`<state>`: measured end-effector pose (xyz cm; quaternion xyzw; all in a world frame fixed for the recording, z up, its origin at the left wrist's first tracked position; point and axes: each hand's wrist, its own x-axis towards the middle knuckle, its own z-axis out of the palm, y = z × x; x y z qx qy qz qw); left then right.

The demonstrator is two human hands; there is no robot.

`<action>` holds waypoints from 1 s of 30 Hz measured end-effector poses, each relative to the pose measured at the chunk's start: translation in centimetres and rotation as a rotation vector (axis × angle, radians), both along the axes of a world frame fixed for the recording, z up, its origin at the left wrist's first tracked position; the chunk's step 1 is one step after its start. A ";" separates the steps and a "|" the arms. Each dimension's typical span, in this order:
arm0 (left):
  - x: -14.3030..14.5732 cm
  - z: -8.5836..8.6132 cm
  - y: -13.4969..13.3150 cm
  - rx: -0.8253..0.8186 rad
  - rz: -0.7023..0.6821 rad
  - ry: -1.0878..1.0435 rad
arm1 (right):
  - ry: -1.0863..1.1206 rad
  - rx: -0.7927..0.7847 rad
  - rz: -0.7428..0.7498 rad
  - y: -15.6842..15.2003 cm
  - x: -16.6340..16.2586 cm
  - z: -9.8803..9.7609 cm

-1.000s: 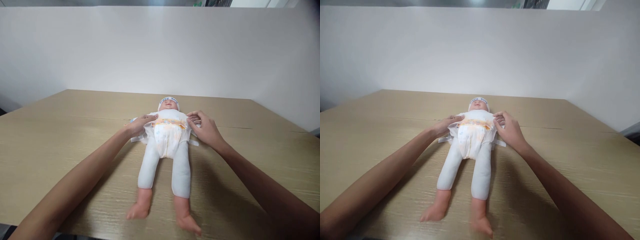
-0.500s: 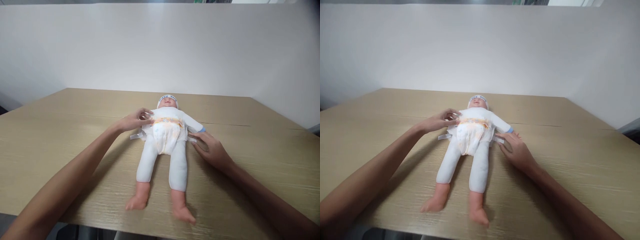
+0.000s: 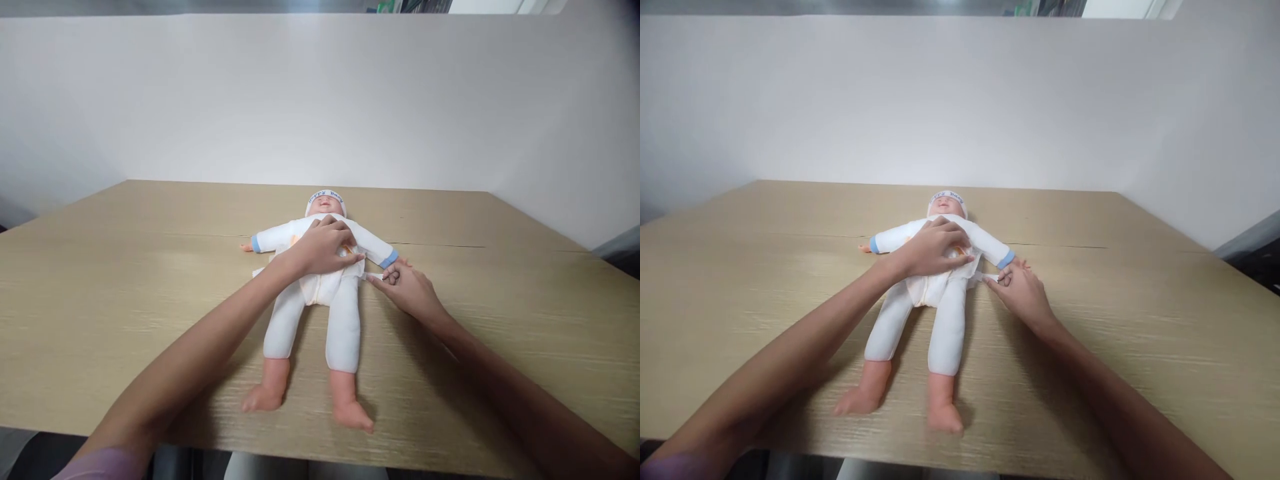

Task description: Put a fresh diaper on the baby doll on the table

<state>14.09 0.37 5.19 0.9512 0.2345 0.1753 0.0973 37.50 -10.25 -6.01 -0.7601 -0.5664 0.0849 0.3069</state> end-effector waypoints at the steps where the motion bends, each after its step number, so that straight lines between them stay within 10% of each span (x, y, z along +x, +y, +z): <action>1: 0.0 -0.3 0.1 0.002 0.018 0.008 | 0.016 -0.028 0.008 0.0 0.1 0.2; 16: 0.0 -0.9 -0.2 0.002 0.071 0.053 | 0.419 0.025 0.293 4.0 -3.0 6.6; 21: -0.2 -0.9 -0.2 -0.047 0.081 -0.002 | 0.458 0.007 0.334 5.7 -5.5 6.0; 30: -0.1 -1.3 -0.2 -0.059 0.064 -0.024 | 0.205 0.435 0.499 0.3 -6.1 2.7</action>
